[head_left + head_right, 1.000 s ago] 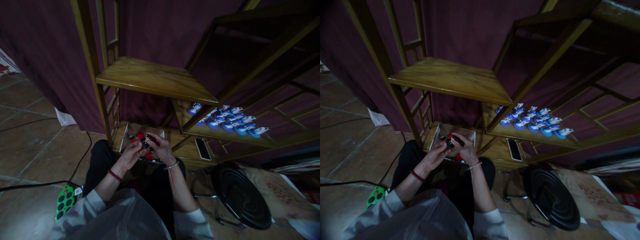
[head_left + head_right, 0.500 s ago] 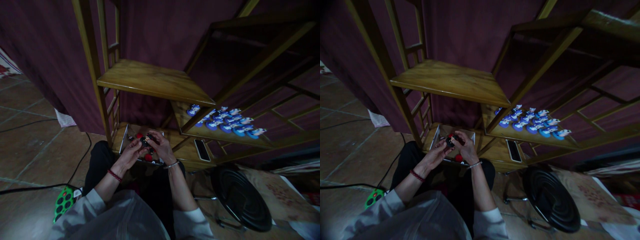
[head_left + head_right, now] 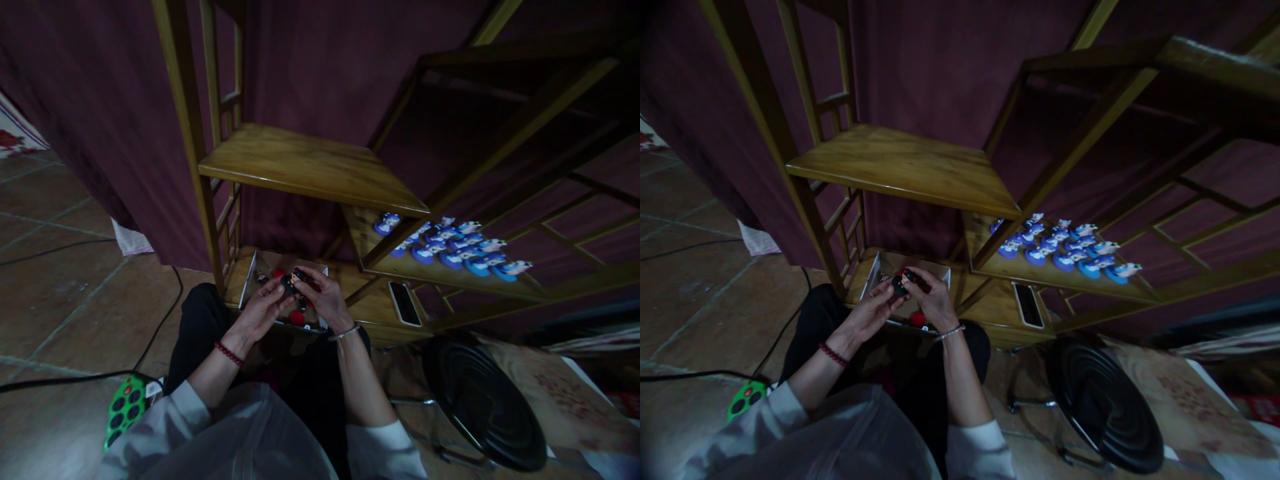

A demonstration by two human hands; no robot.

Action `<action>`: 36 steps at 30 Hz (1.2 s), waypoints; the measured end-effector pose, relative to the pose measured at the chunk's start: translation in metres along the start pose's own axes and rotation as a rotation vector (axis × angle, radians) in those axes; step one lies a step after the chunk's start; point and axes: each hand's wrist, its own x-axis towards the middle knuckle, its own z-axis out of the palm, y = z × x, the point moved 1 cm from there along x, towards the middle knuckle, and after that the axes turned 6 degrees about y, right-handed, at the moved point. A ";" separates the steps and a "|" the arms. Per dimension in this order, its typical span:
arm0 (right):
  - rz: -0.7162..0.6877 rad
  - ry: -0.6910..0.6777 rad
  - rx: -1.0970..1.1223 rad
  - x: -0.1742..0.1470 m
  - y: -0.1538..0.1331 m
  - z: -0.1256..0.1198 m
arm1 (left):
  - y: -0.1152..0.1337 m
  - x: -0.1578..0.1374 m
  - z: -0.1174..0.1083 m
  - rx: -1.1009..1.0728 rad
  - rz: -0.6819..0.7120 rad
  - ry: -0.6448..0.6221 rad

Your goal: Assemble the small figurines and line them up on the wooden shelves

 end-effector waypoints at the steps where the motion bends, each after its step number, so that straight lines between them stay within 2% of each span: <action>1: -0.012 0.006 -0.004 0.000 0.000 0.000 | 0.000 0.000 0.000 0.001 0.001 0.006; 5: -0.047 0.019 -0.011 0.000 0.001 0.000 | 0.001 -0.001 0.003 0.005 -0.008 0.008; 24: 0.002 0.031 -0.044 -0.002 0.004 -0.003 | -0.003 -0.001 0.001 0.030 -0.015 -0.004; 36: -0.110 -0.015 -0.041 0.005 -0.006 -0.006 | 0.006 0.002 0.010 0.026 0.028 -0.048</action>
